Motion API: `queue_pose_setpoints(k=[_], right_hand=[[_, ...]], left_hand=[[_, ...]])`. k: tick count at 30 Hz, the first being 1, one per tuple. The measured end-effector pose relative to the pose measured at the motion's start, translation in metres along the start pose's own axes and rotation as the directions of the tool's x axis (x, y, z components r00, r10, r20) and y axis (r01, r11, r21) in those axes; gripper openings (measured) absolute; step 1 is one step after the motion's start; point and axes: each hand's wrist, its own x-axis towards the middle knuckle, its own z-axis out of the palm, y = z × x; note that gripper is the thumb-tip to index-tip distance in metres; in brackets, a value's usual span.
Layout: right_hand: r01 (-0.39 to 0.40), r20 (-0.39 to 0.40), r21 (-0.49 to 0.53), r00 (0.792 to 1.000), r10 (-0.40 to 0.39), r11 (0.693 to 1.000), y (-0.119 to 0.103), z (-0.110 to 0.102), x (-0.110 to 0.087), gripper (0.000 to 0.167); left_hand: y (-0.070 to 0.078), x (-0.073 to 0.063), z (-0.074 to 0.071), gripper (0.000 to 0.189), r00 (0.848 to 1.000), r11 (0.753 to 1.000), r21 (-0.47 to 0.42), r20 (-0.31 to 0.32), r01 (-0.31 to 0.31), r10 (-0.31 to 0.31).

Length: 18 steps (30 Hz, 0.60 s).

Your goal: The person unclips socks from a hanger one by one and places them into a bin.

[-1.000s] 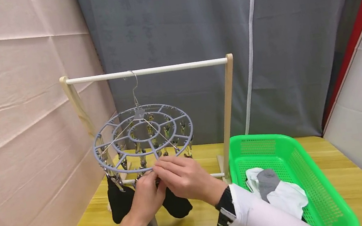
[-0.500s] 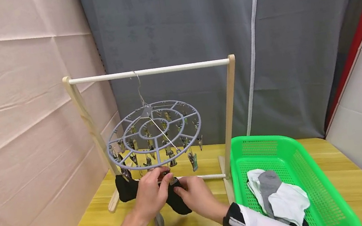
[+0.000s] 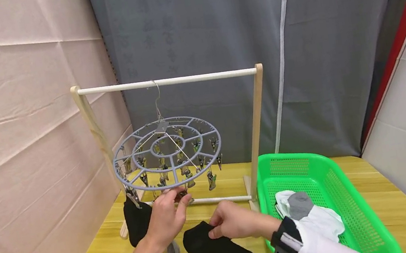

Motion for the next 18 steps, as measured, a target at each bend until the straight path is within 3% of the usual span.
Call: queue_pose_setpoints(k=[2, 6, 11, 15, 18], right_hand=[[0.001, 0.051, 0.011, 0.999, -0.001, 1.0, -0.007, -0.023, -0.014, 0.028], [-0.007, 0.052, 0.058, 0.999, 0.004, 0.998, -0.014, -0.075, -0.042, 0.037], [-0.102, 0.039, 0.03, 0.994, 0.101, 0.994, 0.004, -0.128, -0.07, 0.049], [-0.184, -0.07, -0.106, 0.982, 0.178, 0.977, 0.033, -0.149, -0.08, 0.05], [-0.257, -0.201, -0.144, 0.953, 0.226, 0.956, 0.054, -0.156, -0.083, 0.043]], left_hand=[[0.0, -0.001, -0.001, 0.015, 1.0, 1.0, 0.001, 0.014, 0.022, -0.022], [0.001, -0.001, -0.003, 0.018, 0.998, 0.999, -0.001, 0.039, 0.049, -0.049], [0.003, -0.001, -0.004, 0.019, 0.995, 0.997, -0.016, 0.056, 0.078, -0.077], [0.003, -0.001, -0.003, 0.019, 0.993, 0.995, -0.021, 0.063, 0.099, -0.097], [0.002, -0.002, -0.001, 0.018, 0.994, 0.995, -0.018, 0.053, 0.095, -0.094]])
